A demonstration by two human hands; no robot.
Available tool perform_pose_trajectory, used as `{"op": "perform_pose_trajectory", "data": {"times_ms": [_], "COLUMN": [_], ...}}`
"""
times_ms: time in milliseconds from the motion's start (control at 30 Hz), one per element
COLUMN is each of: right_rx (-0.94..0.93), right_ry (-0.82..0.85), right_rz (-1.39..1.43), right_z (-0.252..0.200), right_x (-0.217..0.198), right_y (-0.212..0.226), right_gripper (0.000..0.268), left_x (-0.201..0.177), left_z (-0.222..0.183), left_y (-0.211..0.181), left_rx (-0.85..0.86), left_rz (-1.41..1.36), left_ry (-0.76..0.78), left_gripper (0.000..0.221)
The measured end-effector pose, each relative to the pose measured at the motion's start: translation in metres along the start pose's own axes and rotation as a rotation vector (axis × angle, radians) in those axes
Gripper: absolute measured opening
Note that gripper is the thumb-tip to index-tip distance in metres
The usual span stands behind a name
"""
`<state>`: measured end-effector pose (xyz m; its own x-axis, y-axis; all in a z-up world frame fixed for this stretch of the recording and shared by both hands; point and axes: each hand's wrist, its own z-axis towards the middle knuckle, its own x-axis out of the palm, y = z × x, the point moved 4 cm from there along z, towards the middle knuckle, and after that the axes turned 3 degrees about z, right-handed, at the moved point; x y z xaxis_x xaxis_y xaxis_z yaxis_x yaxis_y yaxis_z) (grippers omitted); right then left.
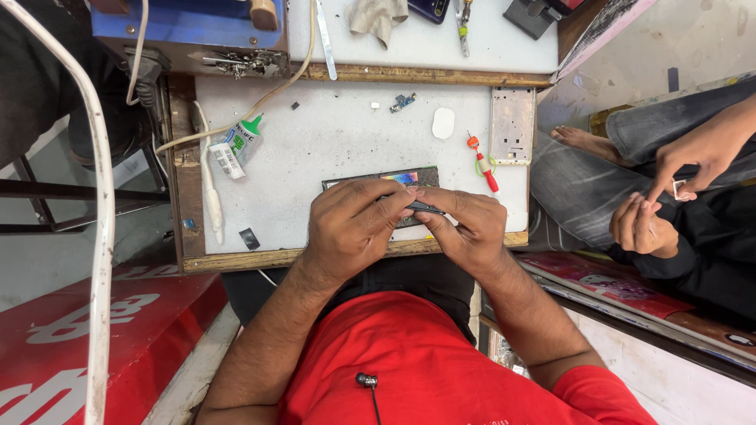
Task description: The person applies adhesive to the back cover of a smartphone, then assembles the device by placing the back cover onto the phone body. They press the edges to secure the cover and inspect the assembled phone.
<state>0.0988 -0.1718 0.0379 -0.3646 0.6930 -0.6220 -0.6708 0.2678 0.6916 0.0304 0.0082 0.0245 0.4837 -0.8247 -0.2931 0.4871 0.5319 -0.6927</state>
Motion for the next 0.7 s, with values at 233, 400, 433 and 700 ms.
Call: {"op": "perform_pose_trajectory", "data": {"times_ms": [233, 400, 433, 700], "right_rx": [-0.04, -0.032, -0.027, 0.028], "right_ry": [-0.007, -0.084, -0.113, -0.045], "right_rz": [-0.02, -0.01, -0.068, -0.158], "right_z": [0.012, 0.022, 0.024, 0.046], "right_x": [-0.005, -0.018, -0.02, -0.029], "right_y": [0.014, 0.034, 0.038, 0.055], "right_gripper": [0.025, 0.023, 0.024, 0.041], "left_x": [0.008, 0.033, 0.041, 0.086], "left_z": [-0.011, -0.021, -0.022, -0.025], "left_y": [0.007, 0.015, 0.015, 0.019], "left_rx": [-0.009, -0.171, -0.214, -0.466], "left_rz": [-0.031, -0.214, -0.23, -0.457], "left_ry": [-0.02, -0.08, -0.089, 0.007], "left_gripper": [0.033, 0.091, 0.107, 0.116]}}
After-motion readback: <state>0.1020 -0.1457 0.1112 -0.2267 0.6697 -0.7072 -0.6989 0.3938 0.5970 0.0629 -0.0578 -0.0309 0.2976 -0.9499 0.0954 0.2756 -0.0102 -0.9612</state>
